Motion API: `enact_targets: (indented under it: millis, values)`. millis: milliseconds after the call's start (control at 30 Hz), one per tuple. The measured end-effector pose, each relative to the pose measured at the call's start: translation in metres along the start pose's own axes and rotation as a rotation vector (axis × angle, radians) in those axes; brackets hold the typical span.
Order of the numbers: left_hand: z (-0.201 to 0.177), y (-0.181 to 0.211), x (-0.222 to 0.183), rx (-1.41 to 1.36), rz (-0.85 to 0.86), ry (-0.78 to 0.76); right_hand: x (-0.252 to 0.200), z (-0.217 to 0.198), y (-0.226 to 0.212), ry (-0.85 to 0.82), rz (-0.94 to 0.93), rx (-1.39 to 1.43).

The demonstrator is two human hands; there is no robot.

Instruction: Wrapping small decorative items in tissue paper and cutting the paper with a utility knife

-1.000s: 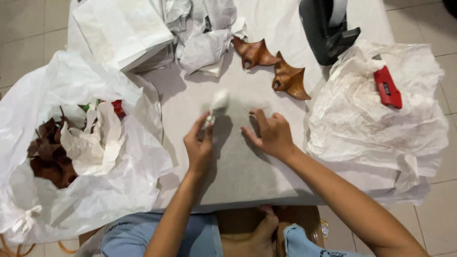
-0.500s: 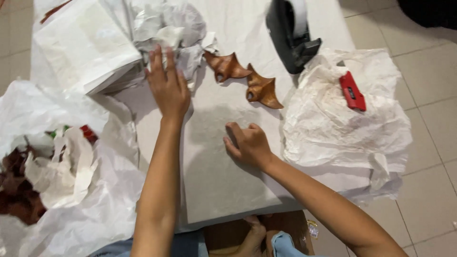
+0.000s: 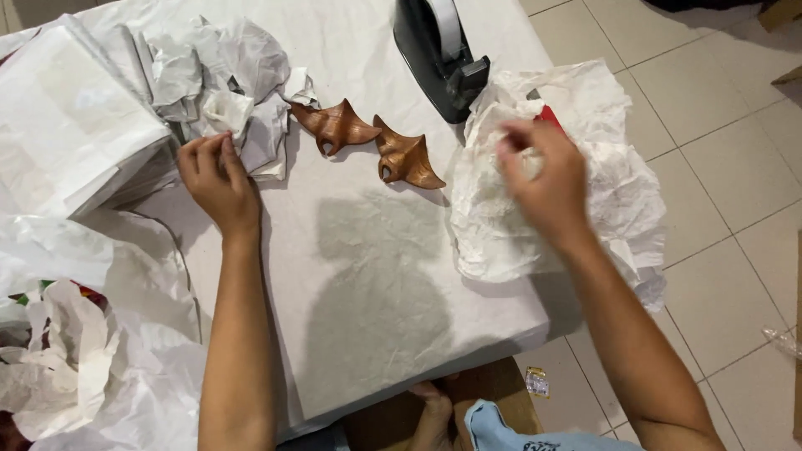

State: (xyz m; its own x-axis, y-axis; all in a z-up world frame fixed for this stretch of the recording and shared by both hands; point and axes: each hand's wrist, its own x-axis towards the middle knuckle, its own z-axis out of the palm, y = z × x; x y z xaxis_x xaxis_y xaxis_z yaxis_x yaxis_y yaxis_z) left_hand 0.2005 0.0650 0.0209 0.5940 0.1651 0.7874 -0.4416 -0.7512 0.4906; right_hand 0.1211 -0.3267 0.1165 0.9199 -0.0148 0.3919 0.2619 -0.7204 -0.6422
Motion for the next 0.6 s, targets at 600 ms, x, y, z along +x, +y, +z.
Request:
enact_targets:
  millis: [600]
  values:
    - [0.001, 0.001, -0.008, 0.053, -0.081, 0.129, -0.011, -0.008, 0.108, 0.038, 0.064, -0.598]
